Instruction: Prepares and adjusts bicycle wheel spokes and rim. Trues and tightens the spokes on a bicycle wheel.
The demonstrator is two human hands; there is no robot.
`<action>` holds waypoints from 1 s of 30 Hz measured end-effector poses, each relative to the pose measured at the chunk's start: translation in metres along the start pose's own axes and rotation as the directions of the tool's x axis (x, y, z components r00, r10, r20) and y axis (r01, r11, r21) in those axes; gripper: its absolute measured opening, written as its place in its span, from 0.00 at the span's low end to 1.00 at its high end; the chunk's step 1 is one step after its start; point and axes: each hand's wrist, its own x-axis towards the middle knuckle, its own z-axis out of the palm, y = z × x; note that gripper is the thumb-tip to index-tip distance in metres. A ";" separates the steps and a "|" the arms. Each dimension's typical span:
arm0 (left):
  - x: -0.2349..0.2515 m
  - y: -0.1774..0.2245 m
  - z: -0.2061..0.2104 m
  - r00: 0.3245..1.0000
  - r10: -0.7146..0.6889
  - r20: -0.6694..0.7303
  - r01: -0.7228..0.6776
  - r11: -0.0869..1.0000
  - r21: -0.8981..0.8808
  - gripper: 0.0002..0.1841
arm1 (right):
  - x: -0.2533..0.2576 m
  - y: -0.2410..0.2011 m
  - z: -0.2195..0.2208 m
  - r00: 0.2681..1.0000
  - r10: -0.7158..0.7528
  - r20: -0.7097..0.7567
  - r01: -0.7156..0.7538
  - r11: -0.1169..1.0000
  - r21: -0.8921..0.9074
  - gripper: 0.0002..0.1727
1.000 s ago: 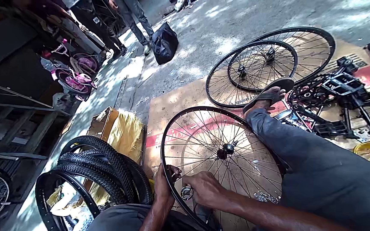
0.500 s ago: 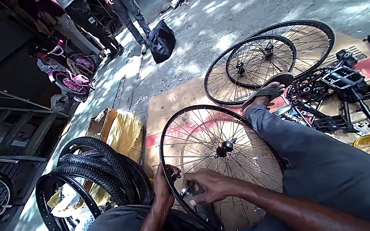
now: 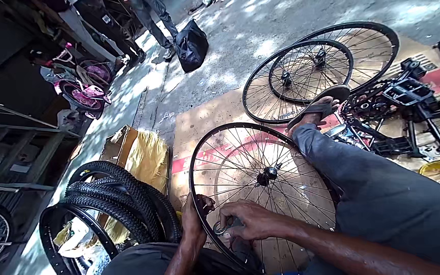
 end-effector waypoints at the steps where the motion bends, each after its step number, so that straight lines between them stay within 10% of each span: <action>1: 0.000 -0.001 0.000 1.000 0.004 0.007 -0.004 1.000 -0.006 0.31 | 0.002 -0.003 0.005 0.997 0.058 -0.044 -0.059 0.998 -0.007 0.15; 6: 0.002 -0.004 -0.003 1.000 0.009 -0.003 -0.009 1.000 -0.002 0.32 | 0.006 -0.008 0.014 0.987 0.154 -0.044 -0.158 0.984 -0.084 0.17; 19: 0.031 0.022 -0.005 0.990 -0.059 0.129 0.069 0.995 -0.076 0.21 | -0.025 -0.003 0.014 0.962 -0.144 0.232 0.221 0.910 -0.352 0.10; 30: 0.001 0.001 -0.001 0.995 0.017 0.101 0.000 0.986 -0.165 0.13 | -0.024 -0.004 -0.015 0.989 0.147 -0.006 -0.126 0.828 -0.546 0.16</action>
